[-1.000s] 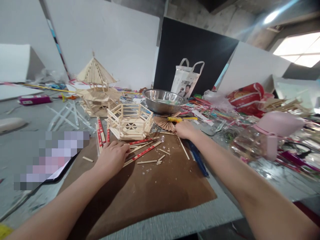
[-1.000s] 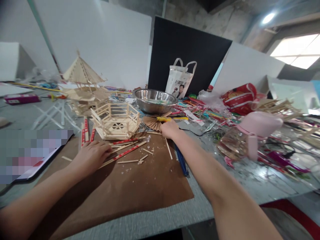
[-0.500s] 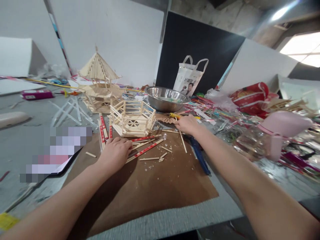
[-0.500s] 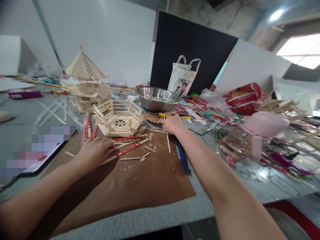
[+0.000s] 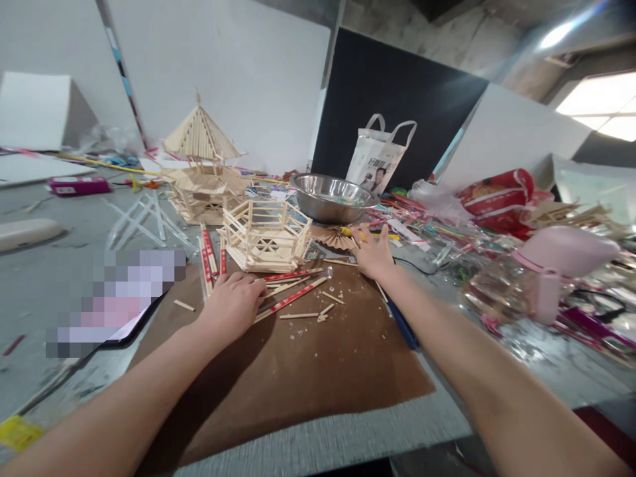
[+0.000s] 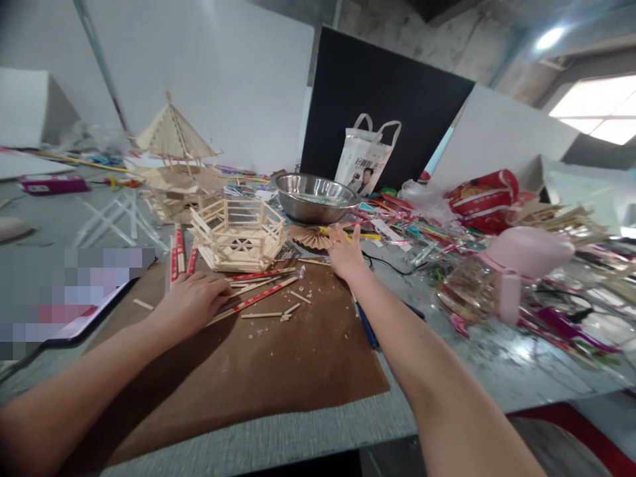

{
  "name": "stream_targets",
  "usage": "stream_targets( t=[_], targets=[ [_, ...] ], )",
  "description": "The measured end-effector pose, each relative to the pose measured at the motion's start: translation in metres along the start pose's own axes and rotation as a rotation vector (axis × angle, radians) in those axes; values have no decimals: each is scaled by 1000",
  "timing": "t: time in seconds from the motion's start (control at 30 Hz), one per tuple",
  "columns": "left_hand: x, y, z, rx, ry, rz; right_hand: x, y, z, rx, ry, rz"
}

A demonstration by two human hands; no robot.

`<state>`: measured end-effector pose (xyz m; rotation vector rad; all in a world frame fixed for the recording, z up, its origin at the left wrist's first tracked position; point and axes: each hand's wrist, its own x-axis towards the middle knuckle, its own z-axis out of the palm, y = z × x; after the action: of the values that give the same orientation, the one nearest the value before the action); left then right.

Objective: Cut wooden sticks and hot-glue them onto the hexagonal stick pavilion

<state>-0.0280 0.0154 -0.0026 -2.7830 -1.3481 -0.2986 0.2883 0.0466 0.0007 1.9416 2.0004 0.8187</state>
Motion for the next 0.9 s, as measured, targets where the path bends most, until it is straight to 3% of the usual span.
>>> stream_targets(
  t=[0.17,0.4,0.77,0.9],
  targets=[
    [0,0,0,4,1,-2,8,3,9,6,-110,52],
    [0,0,2,-30,6,-16,12,1,4,73,-7,61],
    [0,0,2,-14,15,-3,5,2,-25,131,11,-71],
    [0,1,1,-17,0,-20,-11,-4,-47,294,1,-267]
  ],
)
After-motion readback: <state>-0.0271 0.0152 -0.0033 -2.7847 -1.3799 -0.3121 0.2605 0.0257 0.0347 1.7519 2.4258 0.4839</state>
